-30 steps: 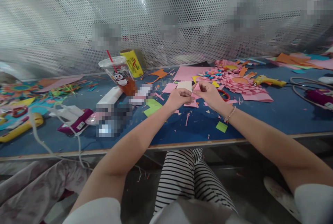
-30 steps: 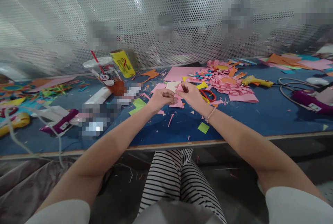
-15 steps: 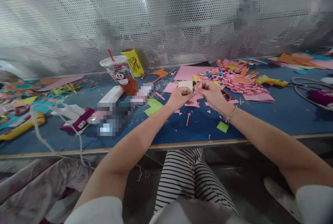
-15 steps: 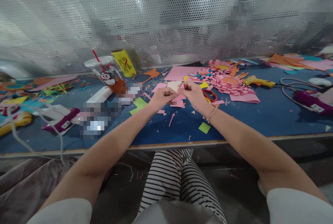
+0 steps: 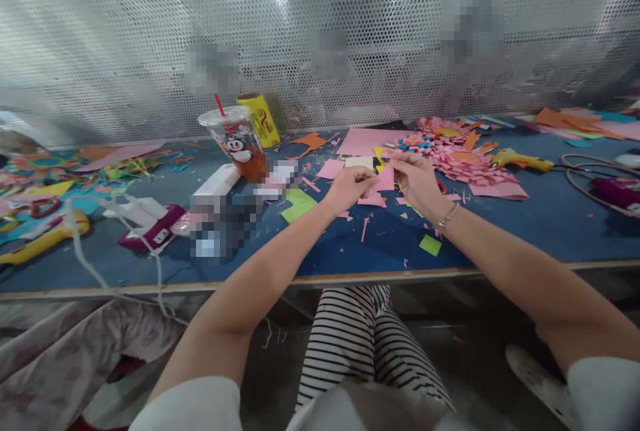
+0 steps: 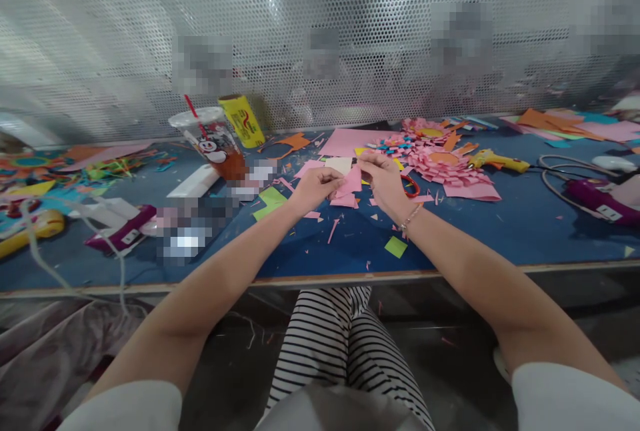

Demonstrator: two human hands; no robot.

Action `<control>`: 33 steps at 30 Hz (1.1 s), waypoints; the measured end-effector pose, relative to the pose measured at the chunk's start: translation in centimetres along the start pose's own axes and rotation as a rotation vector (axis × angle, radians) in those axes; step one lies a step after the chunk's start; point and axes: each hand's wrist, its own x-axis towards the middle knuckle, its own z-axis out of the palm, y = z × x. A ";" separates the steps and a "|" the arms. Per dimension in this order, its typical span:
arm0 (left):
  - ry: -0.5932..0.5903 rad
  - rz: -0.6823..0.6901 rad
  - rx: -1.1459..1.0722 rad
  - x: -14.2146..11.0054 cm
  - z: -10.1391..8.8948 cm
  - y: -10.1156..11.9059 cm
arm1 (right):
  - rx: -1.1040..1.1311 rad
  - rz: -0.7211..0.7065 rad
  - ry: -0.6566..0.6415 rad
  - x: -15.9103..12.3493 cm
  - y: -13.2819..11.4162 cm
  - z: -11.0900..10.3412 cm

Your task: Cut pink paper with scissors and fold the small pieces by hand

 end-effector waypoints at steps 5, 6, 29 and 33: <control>0.109 0.001 0.032 0.3 -0.6 -0.8 | 0.089 -0.005 0.024 0.8 0.0 -1.0; 0.150 0.018 0.047 0.4 -0.7 -1.0 | 0.053 0.033 -0.030 0.7 0.2 -1.0; 0.148 -0.032 -0.101 0.2 -0.4 -1.0 | -0.336 -0.022 -0.294 -1.1 -0.2 0.4; 0.115 -0.028 -0.042 0.3 -0.4 -1.3 | -0.316 0.014 -0.278 -1.2 -0.3 0.5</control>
